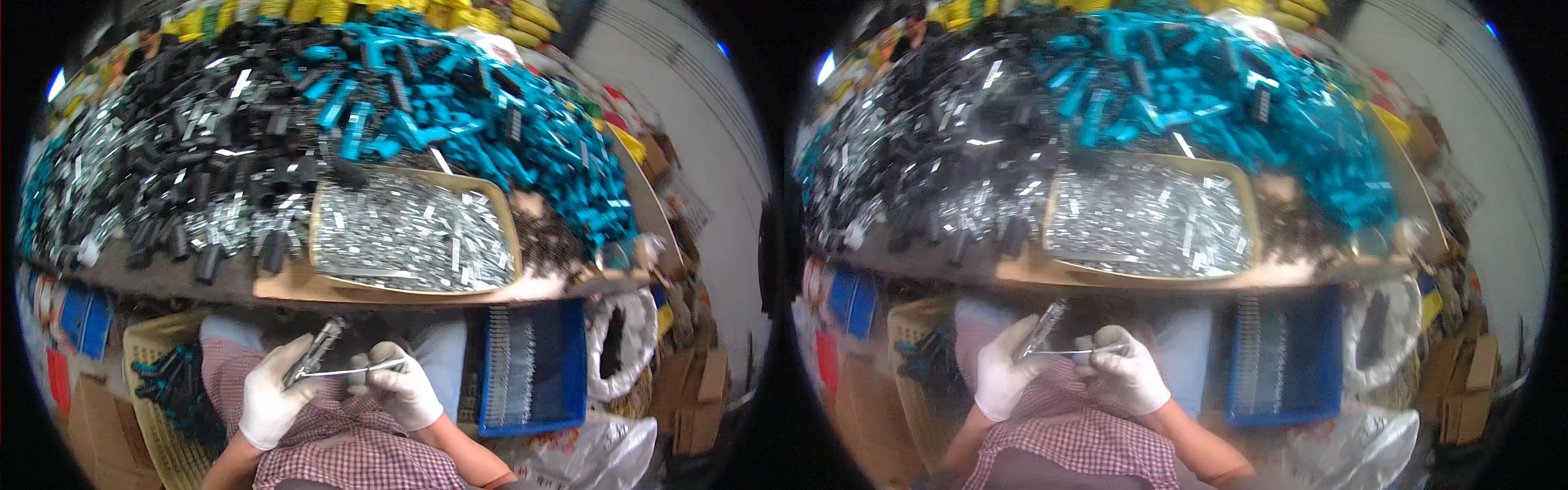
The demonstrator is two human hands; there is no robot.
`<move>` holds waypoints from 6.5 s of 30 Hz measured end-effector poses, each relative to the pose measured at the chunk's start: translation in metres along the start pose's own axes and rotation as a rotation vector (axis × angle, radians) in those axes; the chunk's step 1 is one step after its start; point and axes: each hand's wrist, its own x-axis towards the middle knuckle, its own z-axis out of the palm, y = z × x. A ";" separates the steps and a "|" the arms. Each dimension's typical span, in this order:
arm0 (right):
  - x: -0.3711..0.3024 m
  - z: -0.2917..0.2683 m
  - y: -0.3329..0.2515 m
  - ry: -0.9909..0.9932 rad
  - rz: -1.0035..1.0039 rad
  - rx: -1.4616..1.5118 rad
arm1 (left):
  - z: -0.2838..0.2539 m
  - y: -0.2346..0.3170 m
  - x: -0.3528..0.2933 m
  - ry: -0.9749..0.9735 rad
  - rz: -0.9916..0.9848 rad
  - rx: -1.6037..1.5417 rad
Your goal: The person handles and connects strap components, then assembles tool handles by inserting metal rods, springs, and fasteners into plastic casings by hand.
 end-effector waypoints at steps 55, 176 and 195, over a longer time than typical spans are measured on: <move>-0.008 0.040 -0.042 -0.269 -0.163 -1.394 | -0.031 -0.012 -0.007 -0.269 0.296 0.071; 0.005 0.068 -0.068 -0.514 0.214 -1.632 | -0.047 -0.005 -0.017 -0.276 0.598 0.476; 0.019 0.037 -0.060 -0.420 0.716 -1.133 | -0.019 -0.015 -0.009 -0.421 0.592 0.503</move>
